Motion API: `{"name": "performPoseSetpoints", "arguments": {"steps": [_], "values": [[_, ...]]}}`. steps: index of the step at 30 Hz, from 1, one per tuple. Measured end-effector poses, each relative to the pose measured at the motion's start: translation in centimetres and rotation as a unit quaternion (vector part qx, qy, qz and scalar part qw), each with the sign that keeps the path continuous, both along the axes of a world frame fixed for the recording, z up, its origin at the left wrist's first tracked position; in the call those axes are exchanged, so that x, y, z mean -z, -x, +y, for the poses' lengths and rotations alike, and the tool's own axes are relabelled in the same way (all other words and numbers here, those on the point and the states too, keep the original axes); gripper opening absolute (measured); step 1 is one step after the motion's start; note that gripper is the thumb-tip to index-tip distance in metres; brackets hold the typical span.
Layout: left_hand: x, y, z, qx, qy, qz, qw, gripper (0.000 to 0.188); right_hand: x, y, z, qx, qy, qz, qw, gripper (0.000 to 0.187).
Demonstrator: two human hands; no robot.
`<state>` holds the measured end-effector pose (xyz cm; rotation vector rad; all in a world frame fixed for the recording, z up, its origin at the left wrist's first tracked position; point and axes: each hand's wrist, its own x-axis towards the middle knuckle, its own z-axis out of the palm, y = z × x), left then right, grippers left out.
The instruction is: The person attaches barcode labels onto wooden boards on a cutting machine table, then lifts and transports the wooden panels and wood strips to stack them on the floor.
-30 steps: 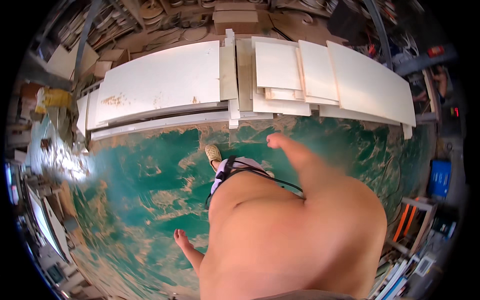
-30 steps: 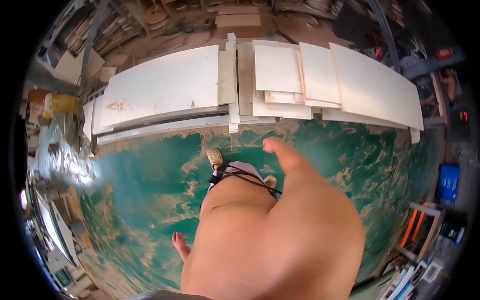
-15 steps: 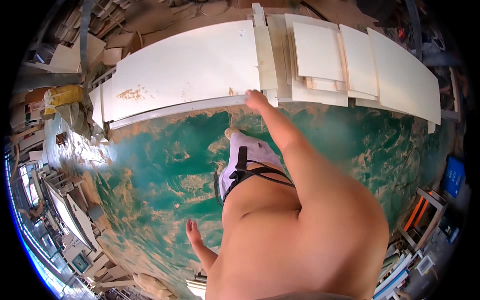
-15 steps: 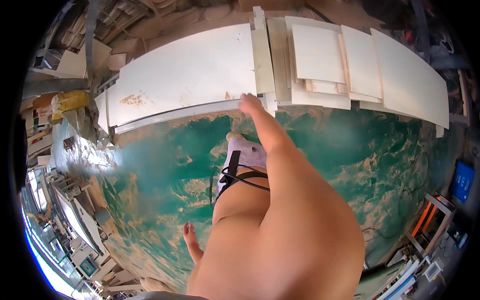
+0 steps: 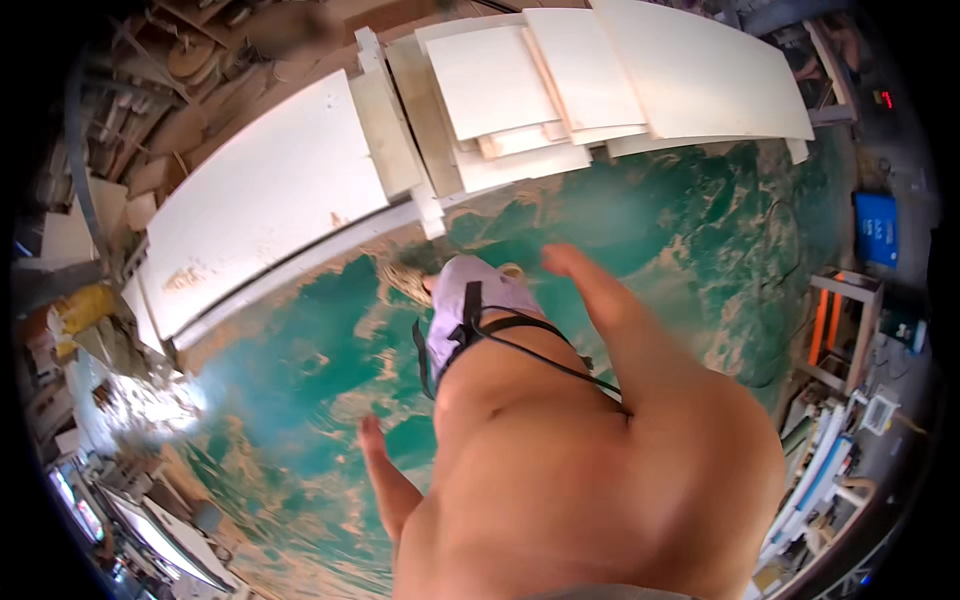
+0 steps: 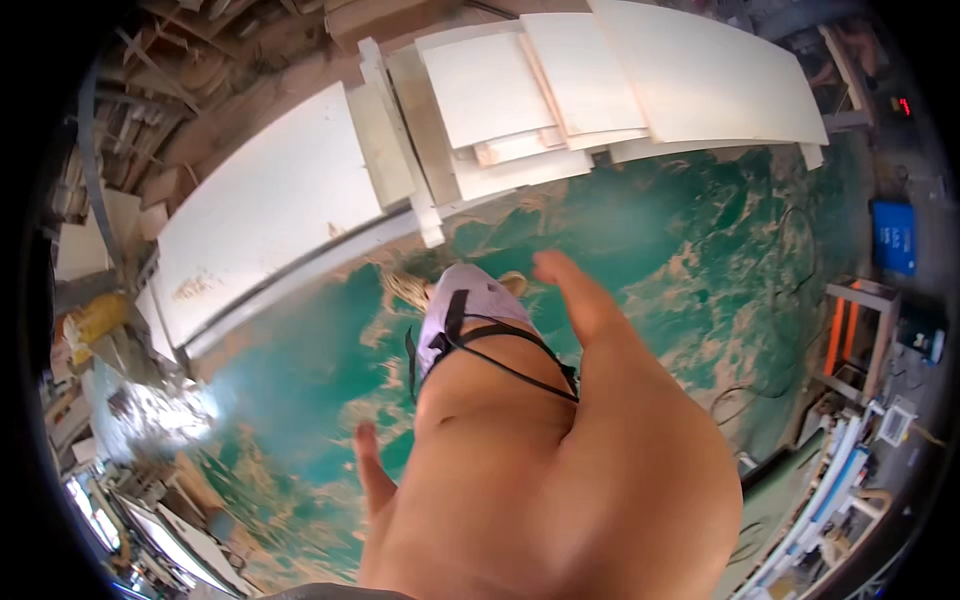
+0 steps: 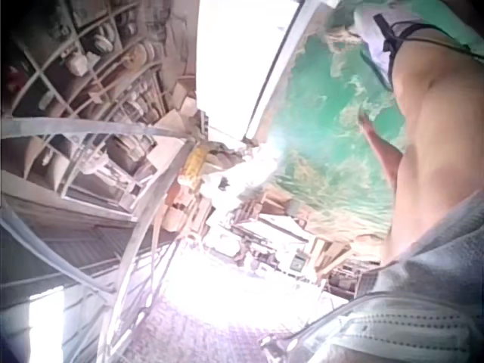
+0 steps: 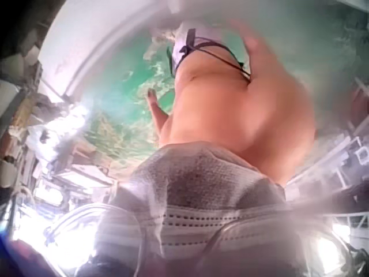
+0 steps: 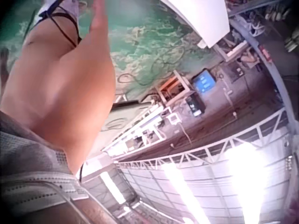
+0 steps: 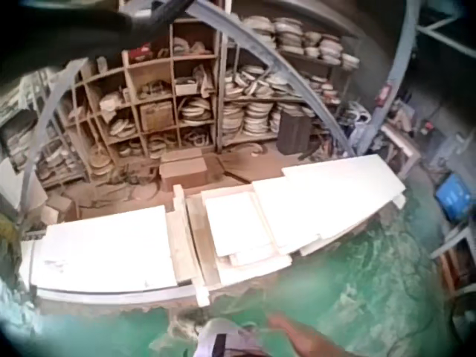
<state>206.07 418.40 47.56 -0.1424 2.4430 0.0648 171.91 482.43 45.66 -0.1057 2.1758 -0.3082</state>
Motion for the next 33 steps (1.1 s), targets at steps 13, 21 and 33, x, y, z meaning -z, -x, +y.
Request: {"name": "performPoseSetpoints", "arguments": {"steps": [13, 21, 33], "values": [[-7.9, 15.9, 15.6, -0.487, -0.298, 0.204, 0.795, 0.032, -3.4, 5.0, 12.5, 0.134, 0.061, 0.107, 0.983, 0.039], [-1.5, -1.7, 22.9, -0.647, -0.362, 0.007, 0.671, 0.015, -12.5, 14.8, 4.2, 0.036, 0.252, 0.154, 0.955, 0.039], [-7.8, 11.2, 31.7, -0.721, -0.366, 0.126, 0.575, 0.035, -1.0, 21.5, 20.5, -0.014, -0.062, 0.062, 0.996, 0.038]]}}
